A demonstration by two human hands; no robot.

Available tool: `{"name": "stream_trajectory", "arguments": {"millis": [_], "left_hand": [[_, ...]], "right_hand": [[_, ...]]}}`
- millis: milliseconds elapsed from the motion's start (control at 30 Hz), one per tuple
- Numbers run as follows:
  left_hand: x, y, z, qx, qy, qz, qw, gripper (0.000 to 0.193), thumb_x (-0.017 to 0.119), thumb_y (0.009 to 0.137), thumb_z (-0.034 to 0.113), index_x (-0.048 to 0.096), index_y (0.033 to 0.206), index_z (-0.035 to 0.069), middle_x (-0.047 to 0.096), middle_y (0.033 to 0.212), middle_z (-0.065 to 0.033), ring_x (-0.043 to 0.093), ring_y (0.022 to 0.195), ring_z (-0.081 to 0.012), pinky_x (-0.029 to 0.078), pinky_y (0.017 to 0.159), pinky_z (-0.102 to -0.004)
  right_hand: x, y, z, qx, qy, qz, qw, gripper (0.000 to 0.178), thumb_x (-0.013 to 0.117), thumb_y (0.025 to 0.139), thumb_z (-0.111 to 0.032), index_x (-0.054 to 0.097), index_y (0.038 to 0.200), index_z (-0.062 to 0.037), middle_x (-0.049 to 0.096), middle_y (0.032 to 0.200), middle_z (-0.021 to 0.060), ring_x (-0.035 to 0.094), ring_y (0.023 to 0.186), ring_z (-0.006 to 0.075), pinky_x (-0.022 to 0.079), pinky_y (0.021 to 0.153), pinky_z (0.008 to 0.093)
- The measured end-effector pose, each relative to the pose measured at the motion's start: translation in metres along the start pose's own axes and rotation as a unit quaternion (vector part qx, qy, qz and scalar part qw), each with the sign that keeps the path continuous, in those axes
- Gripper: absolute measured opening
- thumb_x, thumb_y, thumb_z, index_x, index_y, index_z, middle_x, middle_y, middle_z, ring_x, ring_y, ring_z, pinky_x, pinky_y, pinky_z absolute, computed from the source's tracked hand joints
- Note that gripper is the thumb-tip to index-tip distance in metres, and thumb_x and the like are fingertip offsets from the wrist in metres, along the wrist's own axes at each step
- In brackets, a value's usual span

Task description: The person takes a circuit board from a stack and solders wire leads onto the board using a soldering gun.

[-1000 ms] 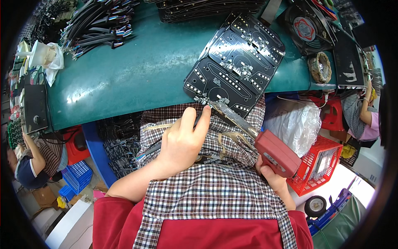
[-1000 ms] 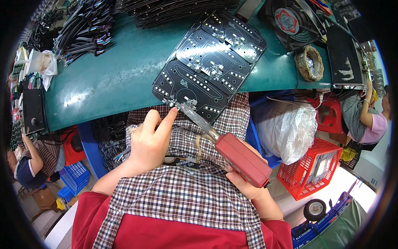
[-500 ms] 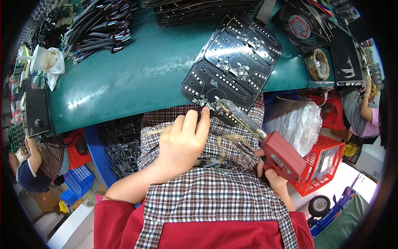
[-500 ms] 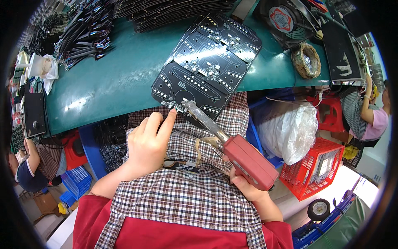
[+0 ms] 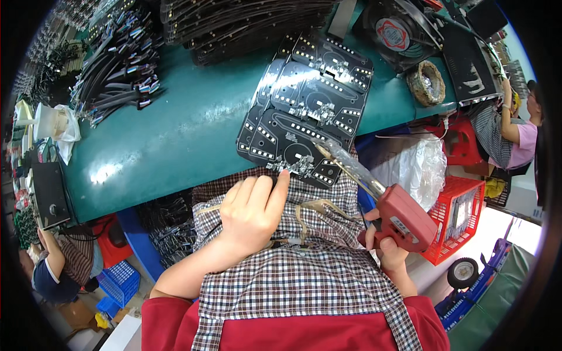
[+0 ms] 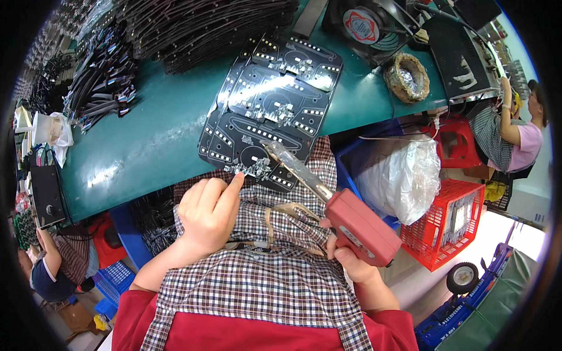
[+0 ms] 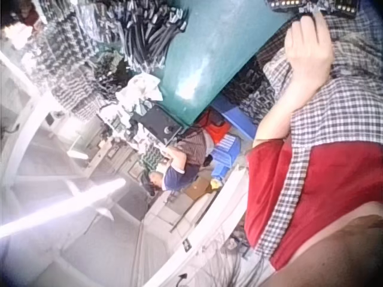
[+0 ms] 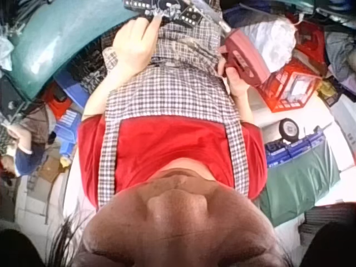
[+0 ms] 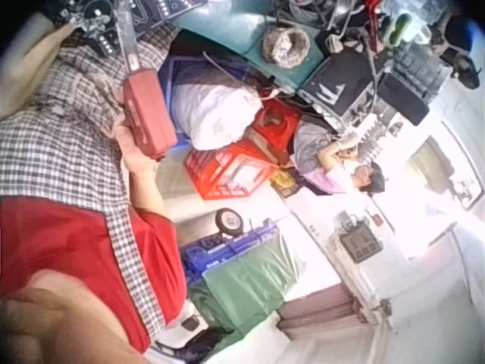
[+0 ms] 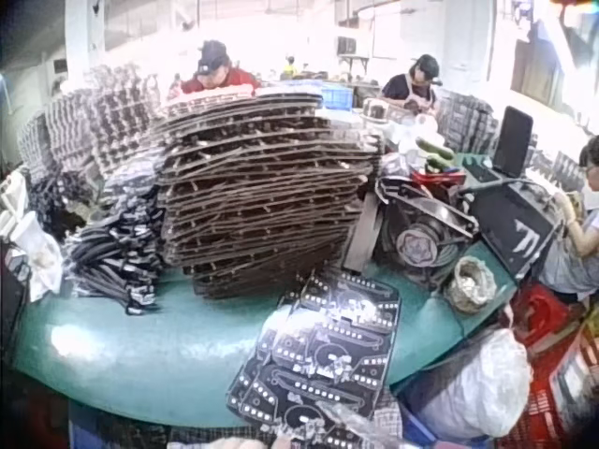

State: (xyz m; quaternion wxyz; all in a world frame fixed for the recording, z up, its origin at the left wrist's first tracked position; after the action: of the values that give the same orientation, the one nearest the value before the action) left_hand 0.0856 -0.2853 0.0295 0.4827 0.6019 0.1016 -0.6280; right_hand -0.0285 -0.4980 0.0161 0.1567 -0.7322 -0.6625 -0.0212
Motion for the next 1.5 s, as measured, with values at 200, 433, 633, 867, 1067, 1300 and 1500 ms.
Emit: {"name": "stream_trajectory", "arguments": {"millis": [200,433,633,867,1067,1300,1500], "left_hand": [[0.011,0.0,0.013,0.04,0.006,0.024,0.999,0.024,0.055,0.07,0.008,0.063,0.091,0.0,0.046,0.069,-0.0048,0.058,0.088,-0.0221,0.035,0.098,-0.0501],[0.008,0.003,0.012,0.023,-0.053,-0.009,0.998,0.028,0.062,0.066,-0.002,0.064,0.093,0.002,0.042,0.063,-0.0023,0.062,0.096,-0.0245,0.028,0.098,-0.0586],[-0.019,0.004,-0.002,-0.024,-0.065,0.068,0.995,0.027,0.063,0.061,-0.011,0.066,0.085,0.002,0.048,0.061,-0.0028,0.065,0.087,-0.0233,0.03,0.098,-0.0572],[-0.029,-0.017,-0.006,-0.034,-0.006,0.046,0.998,0.028,0.064,0.063,-0.007,0.065,0.089,0.001,0.051,0.062,-0.0028,0.065,0.083,-0.0216,0.026,0.099,-0.0585],[0.003,-0.006,0.011,0.019,0.002,0.031,0.999,0.025,0.064,0.066,0.002,0.065,0.091,0.005,0.043,0.065,-0.0001,0.06,0.079,-0.0174,0.03,0.092,-0.049],[-0.001,-0.003,0.012,0.01,0.007,0.038,0.999,0.027,0.063,0.065,0.0,0.065,0.092,0.003,0.045,0.065,-0.0013,0.062,0.081,-0.019,0.028,0.096,-0.0497],[-0.008,-0.014,-0.003,-0.033,0.026,0.023,0.999,0.027,0.063,0.066,-0.004,0.065,0.092,0.002,0.047,0.066,-0.0031,0.063,0.09,-0.0229,0.028,0.1,-0.0534]], "right_hand": [[-0.009,-0.014,0.002,-0.014,0.005,-0.033,0.999,0.071,0.071,0.078,-0.026,0.035,0.131,0.0031,0.054,0.113,0.0226,0.054,0.062,0.0154,0.043,0.05,0.0229],[-0.014,-0.018,0.003,-0.017,0.014,0.001,1.0,0.069,0.07,0.078,-0.027,0.035,0.131,0.0009,0.053,0.115,0.0216,0.054,0.061,0.0155,0.045,0.053,0.0254],[-0.007,0.007,-0.011,-0.097,-0.014,0.102,0.99,0.071,0.063,0.081,-0.04,0.03,0.127,0.0026,0.053,0.101,0.0208,0.047,0.044,0.0143,0.038,0.036,0.0231],[-0.006,0.017,-0.019,-0.156,-0.001,0.118,0.981,0.063,0.059,0.085,-0.035,0.03,0.127,0.0017,0.051,0.105,0.0207,0.048,0.046,0.0131,0.039,0.039,0.021],[-0.004,0.014,-0.021,-0.173,-0.007,0.133,0.976,0.062,0.059,0.085,-0.034,0.03,0.127,0.0021,0.051,0.105,0.021,0.048,0.046,0.0129,0.038,0.039,0.0209],[-0.016,-0.001,-0.016,-0.15,0.039,0.129,0.979,0.066,0.066,0.081,-0.028,0.032,0.13,0.0,0.05,0.112,0.0246,0.052,0.054,0.0164,0.046,0.045,0.025],[-0.017,0.003,-0.021,-0.179,-0.004,0.144,0.973,0.062,0.058,0.085,-0.035,0.031,0.127,0.0028,0.051,0.106,0.0215,0.047,0.047,0.013,0.037,0.038,0.0198]]}}
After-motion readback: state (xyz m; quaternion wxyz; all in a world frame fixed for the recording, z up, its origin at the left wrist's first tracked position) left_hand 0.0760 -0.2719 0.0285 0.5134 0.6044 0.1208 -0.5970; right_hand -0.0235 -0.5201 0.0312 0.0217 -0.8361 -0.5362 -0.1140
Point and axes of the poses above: each hand's wrist, its own y-axis towards the middle knuckle, its own x-axis out of the palm, z = x × y, the point moved 4 cm from there along y, towards the middle knuckle
